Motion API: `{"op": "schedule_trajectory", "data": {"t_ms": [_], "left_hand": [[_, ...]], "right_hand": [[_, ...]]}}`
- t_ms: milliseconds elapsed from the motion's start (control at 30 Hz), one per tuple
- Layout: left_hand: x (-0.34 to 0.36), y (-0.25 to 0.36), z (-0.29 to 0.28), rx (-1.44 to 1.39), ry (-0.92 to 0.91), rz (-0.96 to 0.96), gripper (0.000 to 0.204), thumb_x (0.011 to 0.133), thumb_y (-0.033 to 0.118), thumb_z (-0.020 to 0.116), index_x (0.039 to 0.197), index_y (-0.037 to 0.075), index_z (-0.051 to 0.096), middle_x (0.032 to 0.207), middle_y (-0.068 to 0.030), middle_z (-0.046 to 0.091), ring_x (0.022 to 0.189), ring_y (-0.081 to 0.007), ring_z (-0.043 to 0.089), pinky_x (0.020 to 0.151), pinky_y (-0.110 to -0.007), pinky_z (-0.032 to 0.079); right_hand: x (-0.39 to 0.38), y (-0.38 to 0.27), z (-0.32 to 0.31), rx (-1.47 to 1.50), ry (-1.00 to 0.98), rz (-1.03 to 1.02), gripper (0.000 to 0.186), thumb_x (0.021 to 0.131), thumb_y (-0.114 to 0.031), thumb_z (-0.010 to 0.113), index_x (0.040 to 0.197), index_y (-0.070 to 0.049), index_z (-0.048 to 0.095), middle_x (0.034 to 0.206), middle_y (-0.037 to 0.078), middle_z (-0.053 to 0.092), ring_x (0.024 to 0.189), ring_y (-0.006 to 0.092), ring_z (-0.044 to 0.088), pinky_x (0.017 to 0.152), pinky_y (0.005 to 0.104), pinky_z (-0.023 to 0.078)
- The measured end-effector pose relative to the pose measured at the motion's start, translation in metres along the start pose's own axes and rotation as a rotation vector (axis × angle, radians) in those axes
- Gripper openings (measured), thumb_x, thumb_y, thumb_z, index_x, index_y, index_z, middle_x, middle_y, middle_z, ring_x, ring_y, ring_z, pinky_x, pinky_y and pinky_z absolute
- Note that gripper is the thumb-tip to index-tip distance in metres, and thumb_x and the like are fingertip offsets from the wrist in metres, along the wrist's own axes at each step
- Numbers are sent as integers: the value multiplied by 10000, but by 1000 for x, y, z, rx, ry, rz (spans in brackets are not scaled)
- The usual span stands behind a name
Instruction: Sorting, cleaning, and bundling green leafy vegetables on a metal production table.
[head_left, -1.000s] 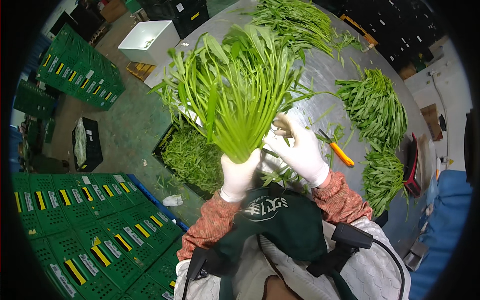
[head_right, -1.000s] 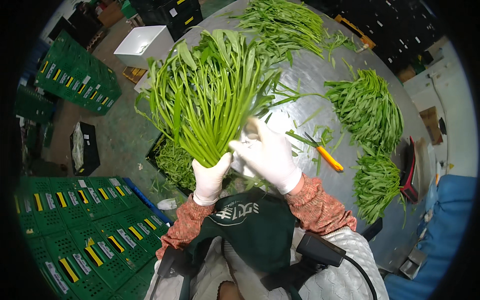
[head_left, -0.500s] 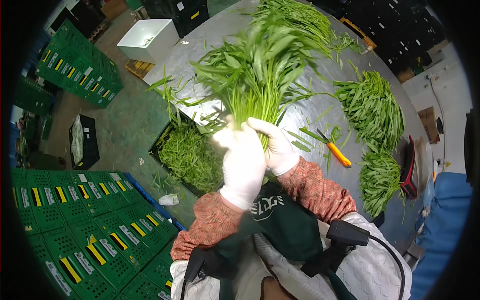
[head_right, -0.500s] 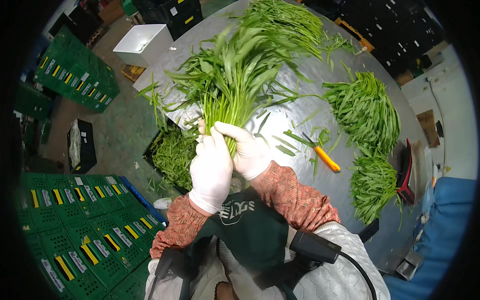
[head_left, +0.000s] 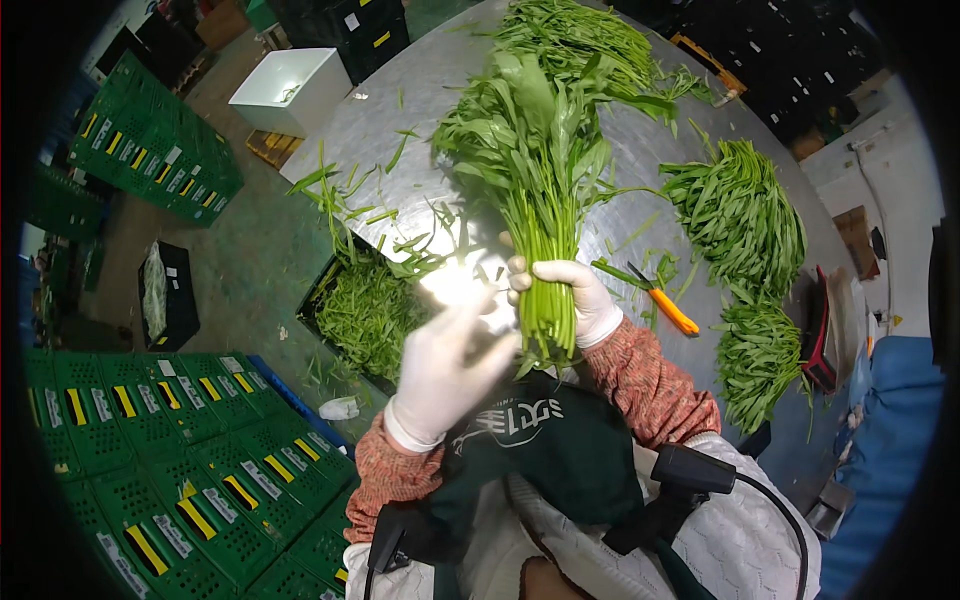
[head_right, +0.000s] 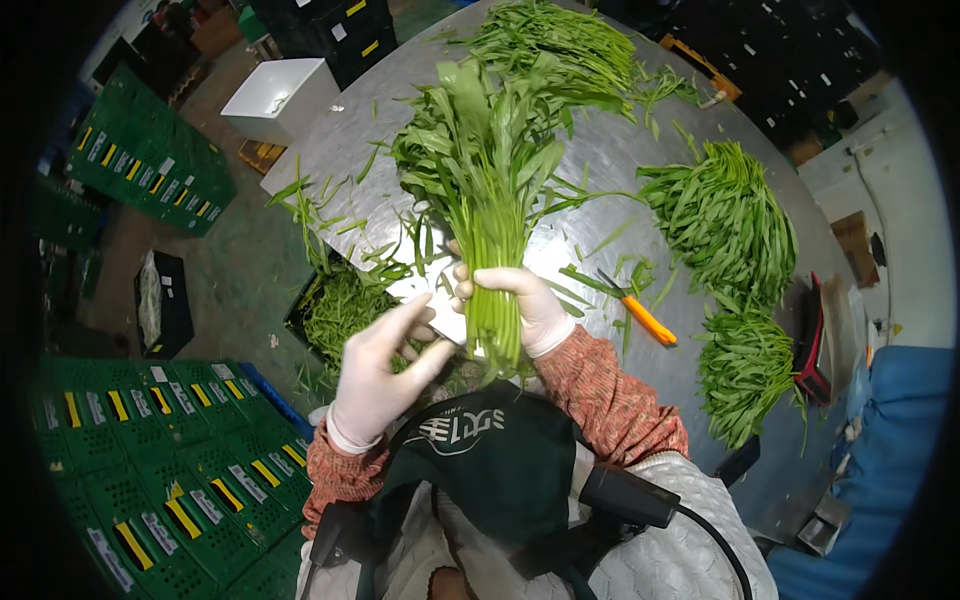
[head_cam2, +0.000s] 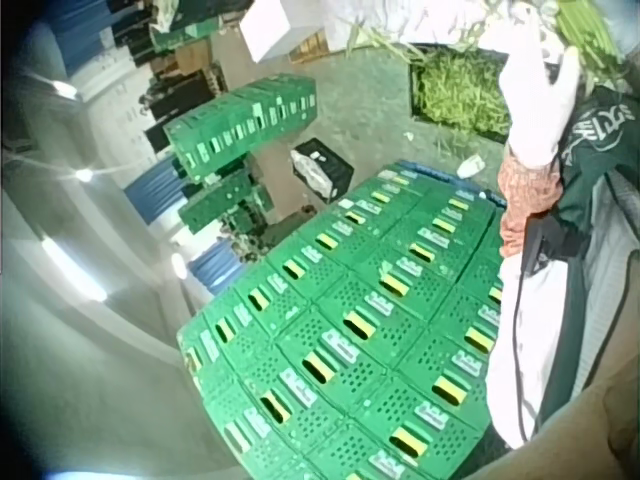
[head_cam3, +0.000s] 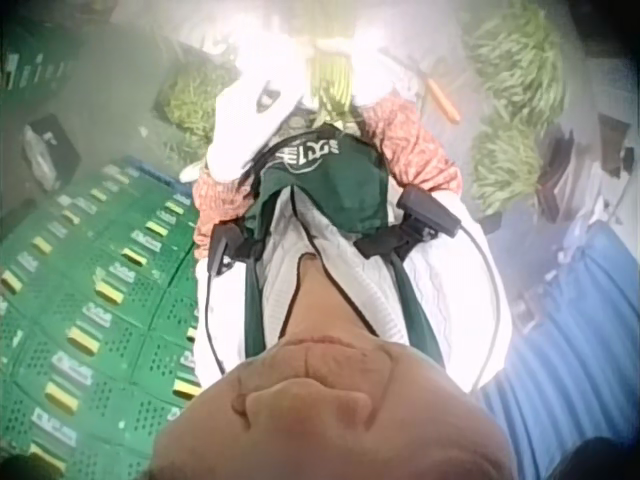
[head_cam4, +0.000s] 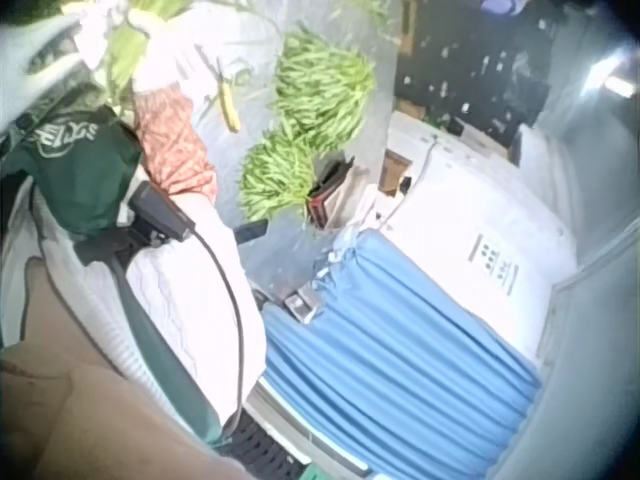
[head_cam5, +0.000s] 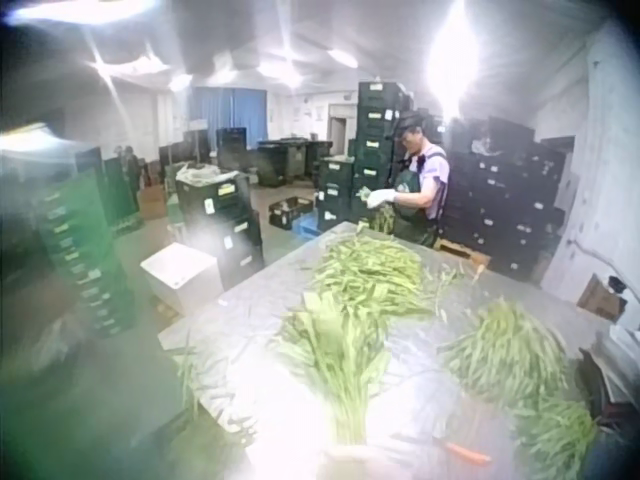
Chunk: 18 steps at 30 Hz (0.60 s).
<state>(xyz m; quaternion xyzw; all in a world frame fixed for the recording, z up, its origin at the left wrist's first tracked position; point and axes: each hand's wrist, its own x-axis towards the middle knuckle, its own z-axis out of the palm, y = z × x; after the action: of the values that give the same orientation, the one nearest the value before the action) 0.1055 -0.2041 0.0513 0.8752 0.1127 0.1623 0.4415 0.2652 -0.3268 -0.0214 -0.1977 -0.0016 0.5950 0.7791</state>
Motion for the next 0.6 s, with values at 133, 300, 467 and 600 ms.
{"op": "schedule_trajectory", "data": {"t_ms": [133, 300, 467, 600], "left_hand": [[3, -10, -4, -104, 88, -87, 363, 785, 23, 675, 1134, -34, 593, 935, -117, 665, 765, -134, 633, 634, -232, 488], [4, -29, 8, -253, -10, -218, 345, 813, 42, 658, 1140, -47, 592, 945, -101, 674, 788, -102, 618, 664, -217, 480], [8, -48, 21, -362, -40, -243, 349, 834, 85, 650, 1155, -41, 593, 901, -104, 677, 748, -94, 626, 660, -222, 502], [15, -63, 32, -381, -34, -166, 340, 835, 102, 650, 1146, -28, 602, 869, -116, 689, 727, -120, 665, 646, -246, 529]], "right_hand": [[-14, -6, -21, 116, -279, 15, 708, 788, -114, 588, 1413, 2, 279, 947, 46, 492, 812, 147, 505, 771, 326, 448], [-37, -19, -43, 61, -400, 66, 788, 755, -130, 613, 1433, -8, 231, 891, 38, 466, 729, 130, 487, 694, 303, 445], [-53, -27, -55, 12, -447, 56, 772, 761, -137, 617, 1425, -3, 246, 830, 47, 489, 663, 133, 497, 631, 296, 439], [-61, -31, -60, 28, -498, 68, 742, 782, -113, 609, 1425, -9, 254, 815, 60, 501, 645, 143, 517, 612, 306, 442]]}}
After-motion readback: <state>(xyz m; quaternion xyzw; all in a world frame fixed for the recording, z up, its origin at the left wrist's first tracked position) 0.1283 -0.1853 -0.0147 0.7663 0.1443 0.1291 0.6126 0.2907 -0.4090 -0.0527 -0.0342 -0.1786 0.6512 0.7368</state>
